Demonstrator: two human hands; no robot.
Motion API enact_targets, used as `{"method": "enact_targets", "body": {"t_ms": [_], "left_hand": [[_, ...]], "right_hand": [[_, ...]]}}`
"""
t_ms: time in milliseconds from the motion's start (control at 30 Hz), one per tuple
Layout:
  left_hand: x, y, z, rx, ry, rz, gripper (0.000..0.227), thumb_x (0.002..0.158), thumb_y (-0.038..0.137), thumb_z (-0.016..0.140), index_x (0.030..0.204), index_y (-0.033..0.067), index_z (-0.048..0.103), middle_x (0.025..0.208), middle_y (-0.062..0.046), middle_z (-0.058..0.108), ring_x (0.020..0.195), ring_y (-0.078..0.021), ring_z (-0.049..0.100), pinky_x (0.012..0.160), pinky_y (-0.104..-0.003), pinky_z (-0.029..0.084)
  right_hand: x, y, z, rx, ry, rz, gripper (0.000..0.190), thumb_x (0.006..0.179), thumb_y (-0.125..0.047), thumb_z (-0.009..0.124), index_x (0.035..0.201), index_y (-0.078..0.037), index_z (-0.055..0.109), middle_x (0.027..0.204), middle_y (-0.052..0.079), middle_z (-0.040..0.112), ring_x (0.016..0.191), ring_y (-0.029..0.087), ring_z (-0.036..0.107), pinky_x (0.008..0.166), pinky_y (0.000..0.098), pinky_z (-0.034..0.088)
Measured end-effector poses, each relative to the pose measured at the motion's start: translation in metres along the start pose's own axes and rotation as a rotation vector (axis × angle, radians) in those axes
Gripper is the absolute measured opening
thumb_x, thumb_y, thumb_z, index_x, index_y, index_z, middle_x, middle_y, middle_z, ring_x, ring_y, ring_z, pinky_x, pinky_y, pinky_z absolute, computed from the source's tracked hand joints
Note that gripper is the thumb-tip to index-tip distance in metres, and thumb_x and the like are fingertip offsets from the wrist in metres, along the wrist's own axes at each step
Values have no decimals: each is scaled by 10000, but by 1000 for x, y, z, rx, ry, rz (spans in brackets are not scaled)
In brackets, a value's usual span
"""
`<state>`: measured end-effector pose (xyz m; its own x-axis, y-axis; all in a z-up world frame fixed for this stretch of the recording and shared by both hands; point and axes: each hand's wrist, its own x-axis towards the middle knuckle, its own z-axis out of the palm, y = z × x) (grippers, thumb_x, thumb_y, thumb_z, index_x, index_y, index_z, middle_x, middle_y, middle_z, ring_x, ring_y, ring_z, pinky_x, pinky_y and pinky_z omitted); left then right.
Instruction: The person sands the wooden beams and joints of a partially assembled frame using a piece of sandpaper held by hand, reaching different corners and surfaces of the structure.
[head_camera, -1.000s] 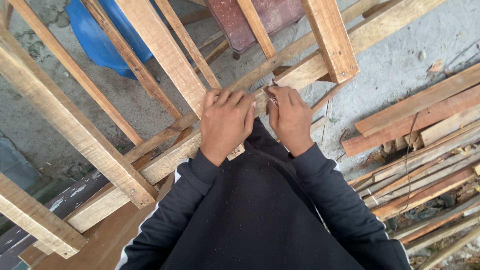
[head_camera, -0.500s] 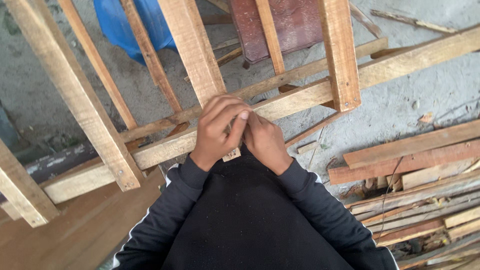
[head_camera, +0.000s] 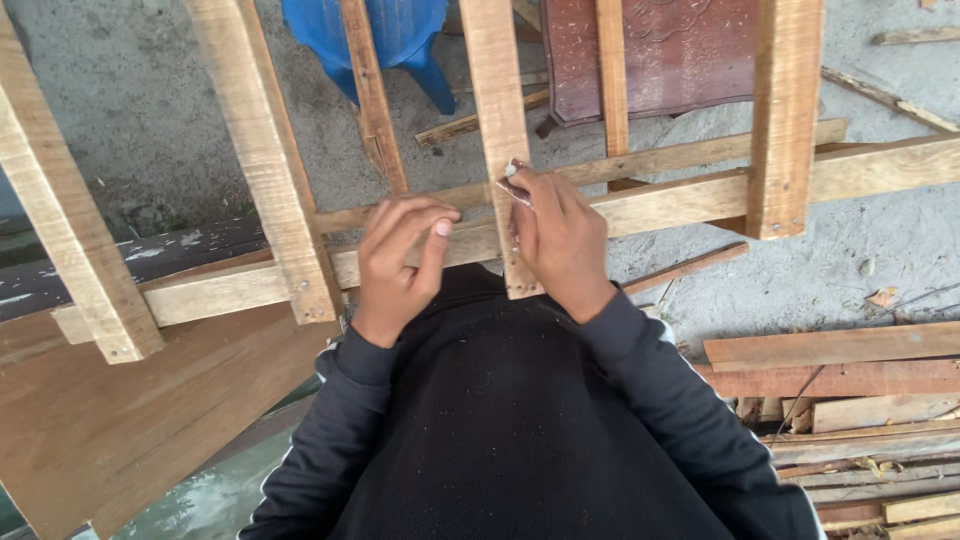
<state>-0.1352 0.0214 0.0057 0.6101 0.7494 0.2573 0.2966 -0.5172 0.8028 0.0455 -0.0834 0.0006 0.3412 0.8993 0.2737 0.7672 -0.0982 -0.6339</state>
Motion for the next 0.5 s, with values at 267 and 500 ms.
{"method": "enact_targets", "body": {"t_ms": [267,500], "left_hand": [[-18,-58,-82,253,21,-45,136,1056,193,668,1061,119,783,1274,-45,707,1339,-298,559,1169,-470,414],[-30,-89,-87,307,-33,-62,145,1041,230,673,1105,208,802,1607,-73,475,1546,-332,343,1274,-531,251]], "right_hand": [[-17,-21,0,-193,-235,-3,42,1002,-53,657,1042,-44,669,1027,93,739,590,159,577,454,306,435],[20,-44,49,-372,-236,-308,164,933,-89,623,1091,-60,656,1079,98,694,1001,250,630,818,385,532]]}}
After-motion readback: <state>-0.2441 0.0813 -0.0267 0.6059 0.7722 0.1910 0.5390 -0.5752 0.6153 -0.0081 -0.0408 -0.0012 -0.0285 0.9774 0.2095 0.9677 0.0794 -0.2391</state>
